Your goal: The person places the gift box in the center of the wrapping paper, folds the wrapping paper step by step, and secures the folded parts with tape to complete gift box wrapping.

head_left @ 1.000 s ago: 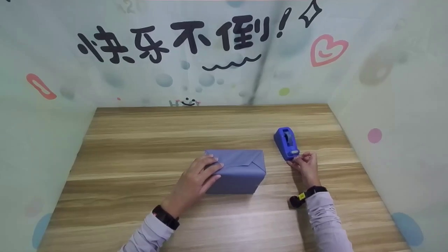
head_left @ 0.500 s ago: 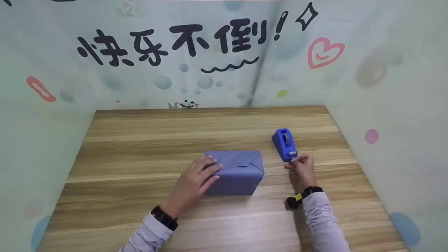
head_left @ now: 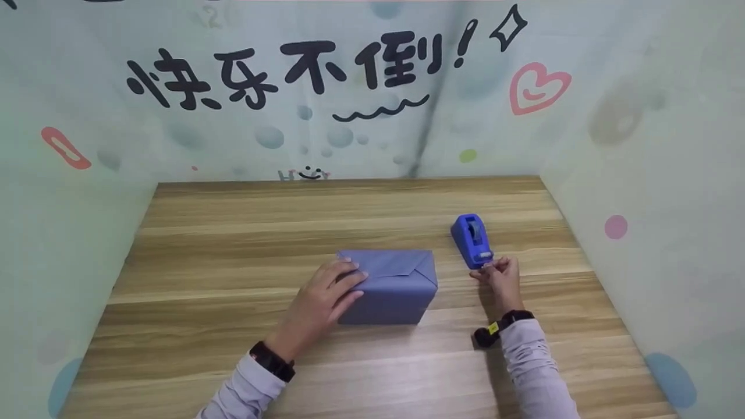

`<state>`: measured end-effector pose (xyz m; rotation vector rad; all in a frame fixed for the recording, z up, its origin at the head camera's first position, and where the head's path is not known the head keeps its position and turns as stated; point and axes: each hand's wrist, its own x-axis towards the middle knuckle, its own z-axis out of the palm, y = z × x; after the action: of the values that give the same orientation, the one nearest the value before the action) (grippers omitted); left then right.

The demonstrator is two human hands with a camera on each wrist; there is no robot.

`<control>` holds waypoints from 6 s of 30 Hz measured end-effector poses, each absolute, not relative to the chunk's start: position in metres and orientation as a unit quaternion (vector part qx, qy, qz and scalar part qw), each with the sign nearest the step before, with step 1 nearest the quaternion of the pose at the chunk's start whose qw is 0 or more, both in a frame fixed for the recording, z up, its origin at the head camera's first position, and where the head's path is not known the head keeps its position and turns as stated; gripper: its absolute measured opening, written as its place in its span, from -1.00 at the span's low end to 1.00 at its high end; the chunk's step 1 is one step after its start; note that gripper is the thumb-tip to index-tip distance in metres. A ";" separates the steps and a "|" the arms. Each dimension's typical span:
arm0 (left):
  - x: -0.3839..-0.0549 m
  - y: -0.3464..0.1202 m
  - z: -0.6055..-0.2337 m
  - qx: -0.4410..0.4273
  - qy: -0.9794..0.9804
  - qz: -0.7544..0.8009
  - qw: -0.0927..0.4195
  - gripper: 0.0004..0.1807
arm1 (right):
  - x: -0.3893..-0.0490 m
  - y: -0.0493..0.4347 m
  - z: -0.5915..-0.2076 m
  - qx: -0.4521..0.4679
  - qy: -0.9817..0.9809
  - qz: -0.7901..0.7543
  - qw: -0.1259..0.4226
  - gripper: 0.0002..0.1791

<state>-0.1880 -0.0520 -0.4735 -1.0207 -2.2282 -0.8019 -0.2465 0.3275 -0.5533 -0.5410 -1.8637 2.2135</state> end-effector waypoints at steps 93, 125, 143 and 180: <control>-0.179 -0.044 -0.452 -0.423 -0.840 -0.240 0.242 -0.68 | -0.179 0.147 -0.416 0.070 -0.830 0.550 0.053 -0.72; -0.186 -0.038 -0.427 -0.419 -0.886 -0.131 0.149 -0.63 | -0.177 0.159 -0.396 0.181 -0.925 0.332 0.036 -0.86; -0.187 -0.040 -0.433 -0.422 -0.879 -0.140 0.171 -0.66 | -0.176 0.169 -0.428 0.354 -0.886 0.186 0.233 -0.85; -0.177 -0.051 -0.464 -0.283 -0.804 -0.500 0.153 -0.85 | -0.199 0.189 -0.432 0.418 -0.883 0.164 0.137 -0.44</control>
<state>-0.1768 -0.0511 -0.4642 -0.8105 -2.3061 -1.4331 -0.1994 0.1890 -0.4323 1.2086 -2.5554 0.4759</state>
